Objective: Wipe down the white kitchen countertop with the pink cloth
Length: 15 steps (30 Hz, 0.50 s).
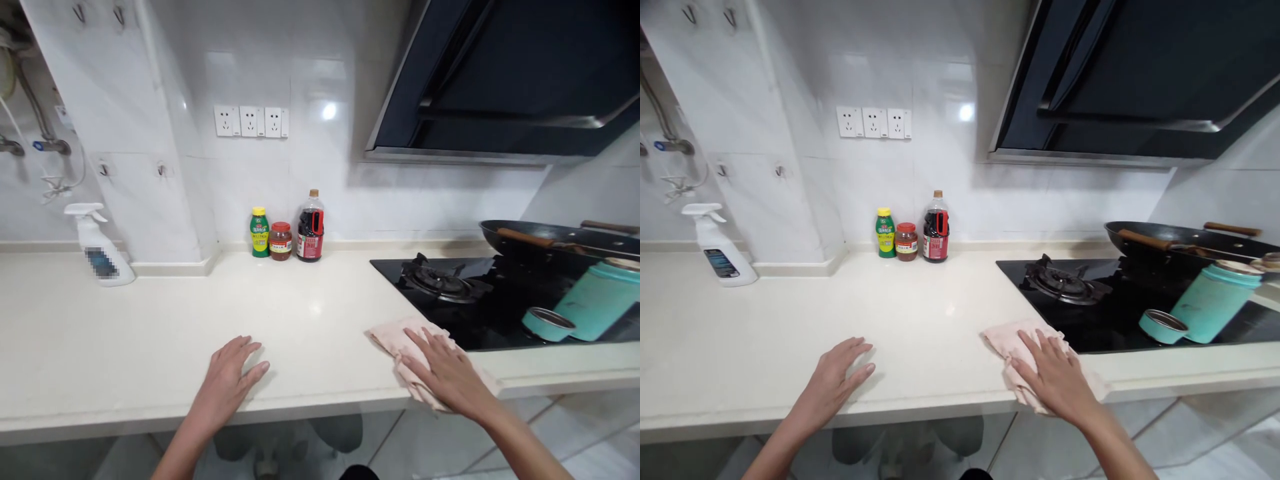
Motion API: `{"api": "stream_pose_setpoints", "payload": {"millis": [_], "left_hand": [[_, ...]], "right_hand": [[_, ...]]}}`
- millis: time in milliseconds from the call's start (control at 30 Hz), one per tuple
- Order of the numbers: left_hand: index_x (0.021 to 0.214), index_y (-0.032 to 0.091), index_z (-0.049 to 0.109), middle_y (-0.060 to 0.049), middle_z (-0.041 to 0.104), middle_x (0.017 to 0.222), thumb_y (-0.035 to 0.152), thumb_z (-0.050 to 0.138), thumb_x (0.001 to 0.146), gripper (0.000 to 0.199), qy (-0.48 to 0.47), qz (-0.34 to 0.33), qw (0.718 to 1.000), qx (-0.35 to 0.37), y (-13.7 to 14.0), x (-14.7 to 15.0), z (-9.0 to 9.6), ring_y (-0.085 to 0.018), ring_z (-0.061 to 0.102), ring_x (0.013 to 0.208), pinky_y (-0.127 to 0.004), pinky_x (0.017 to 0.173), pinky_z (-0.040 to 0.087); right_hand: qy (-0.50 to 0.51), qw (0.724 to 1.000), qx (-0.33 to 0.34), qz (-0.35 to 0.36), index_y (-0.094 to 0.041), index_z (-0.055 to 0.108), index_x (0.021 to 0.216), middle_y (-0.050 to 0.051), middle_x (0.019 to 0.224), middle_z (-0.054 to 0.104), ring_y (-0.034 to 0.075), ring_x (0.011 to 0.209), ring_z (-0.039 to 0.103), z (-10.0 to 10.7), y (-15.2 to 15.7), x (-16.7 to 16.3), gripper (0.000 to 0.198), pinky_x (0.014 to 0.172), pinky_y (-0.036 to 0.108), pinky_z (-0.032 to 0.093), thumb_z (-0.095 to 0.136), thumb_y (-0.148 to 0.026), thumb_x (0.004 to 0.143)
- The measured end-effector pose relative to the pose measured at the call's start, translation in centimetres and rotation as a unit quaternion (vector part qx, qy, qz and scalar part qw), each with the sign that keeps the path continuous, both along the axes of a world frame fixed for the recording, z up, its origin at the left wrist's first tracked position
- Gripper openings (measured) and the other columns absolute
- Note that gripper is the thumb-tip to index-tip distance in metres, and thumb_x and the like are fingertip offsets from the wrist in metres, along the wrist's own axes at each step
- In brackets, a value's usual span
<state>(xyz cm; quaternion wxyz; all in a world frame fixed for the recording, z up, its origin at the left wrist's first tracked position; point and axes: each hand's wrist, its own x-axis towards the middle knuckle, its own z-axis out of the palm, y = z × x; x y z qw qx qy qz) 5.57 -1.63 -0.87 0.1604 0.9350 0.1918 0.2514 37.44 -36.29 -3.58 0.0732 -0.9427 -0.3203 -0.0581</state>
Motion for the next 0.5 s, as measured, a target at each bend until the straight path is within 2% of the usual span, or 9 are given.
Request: {"api": "stream_pose_setpoints", "payload": {"millis": [67, 100, 167, 300, 400, 500], "left_hand": [[0.127, 0.029, 0.065, -0.006, 0.061, 0.140, 0.056, 0.048, 0.096, 0.044, -0.002, -0.002, 1.000, -0.005, 0.0, 0.1, -0.1, -0.028, 0.048, 0.136, -0.049, 0.111, 0.039], [0.127, 0.029, 0.064, -0.006, 0.061, 0.140, 0.055, 0.047, 0.097, 0.044, -0.005, -0.002, 1.000, -0.008, 0.1, 0.2, -0.2, -0.028, 0.048, 0.136, -0.050, 0.112, 0.038], [0.129, 0.028, 0.063, -0.007, 0.061, 0.140, 0.054, 0.045, 0.097, 0.045, -0.011, -0.002, 1.000, -0.017, 0.2, 0.3, -0.3, -0.028, 0.049, 0.136, -0.050, 0.113, 0.037], [0.132, 0.026, 0.061, -0.008, 0.060, 0.141, 0.055, 0.043, 0.096, 0.049, -0.025, -0.001, 0.999, -0.048, 0.6, 0.5, -0.1, -0.028, 0.052, 0.134, -0.051, 0.113, 0.038], [0.131, 0.024, 0.062, -0.008, 0.061, 0.140, 0.053, 0.041, 0.096, 0.050, -0.053, -0.009, 0.995, -0.079, 1.0, 0.4, 0.4, -0.027, 0.054, 0.132, -0.050, 0.113, 0.040], [0.126, 0.021, 0.064, -0.009, 0.065, 0.134, 0.051, 0.042, 0.095, 0.048, -0.095, -0.021, 0.988, -0.121, 1.1, 0.1, 1.1, -0.025, 0.058, 0.128, -0.046, 0.113, 0.042]], "right_hand": [[0.024, 0.999, -0.003, -0.021, -0.030, 0.025, 0.157, 0.009, 0.164, 0.017, 0.038, 0.150, 0.012, 0.9, 1.9, -2.7, 0.085, 0.117, 0.065, 0.018, 0.026, -0.079, 0.089], [0.041, 0.999, 0.000, -0.006, -0.030, 0.024, 0.158, 0.010, 0.164, 0.014, 0.039, 0.150, 0.010, 1.6, 3.1, -4.3, 0.085, 0.116, 0.067, 0.017, 0.026, -0.080, 0.090], [0.076, 0.995, 0.017, 0.057, -0.030, 0.022, 0.158, 0.009, 0.165, 0.008, 0.039, 0.150, 0.004, 3.1, 6.1, -7.8, 0.083, 0.117, 0.068, 0.013, 0.027, -0.079, 0.092], [0.146, 0.969, 0.036, 0.198, -0.030, 0.018, 0.159, 0.010, 0.165, 0.000, 0.039, 0.149, -0.008, 5.4, 12.2, -14.6, 0.083, 0.117, 0.069, 0.000, 0.040, -0.075, 0.092], [0.161, 0.940, 0.049, 0.296, -0.026, 0.020, 0.158, 0.015, 0.164, -0.001, 0.043, 0.148, -0.009, 6.3, 16.2, -18.7, 0.084, 0.115, 0.070, -0.004, 0.049, -0.067, 0.091], [0.155, 0.904, 0.071, 0.391, -0.021, 0.016, 0.159, 0.019, 0.163, -0.001, 0.043, 0.148, -0.008, 6.6, 18.7, -21.0, 0.087, 0.115, 0.071, -0.005, 0.051, -0.063, 0.091]]}}
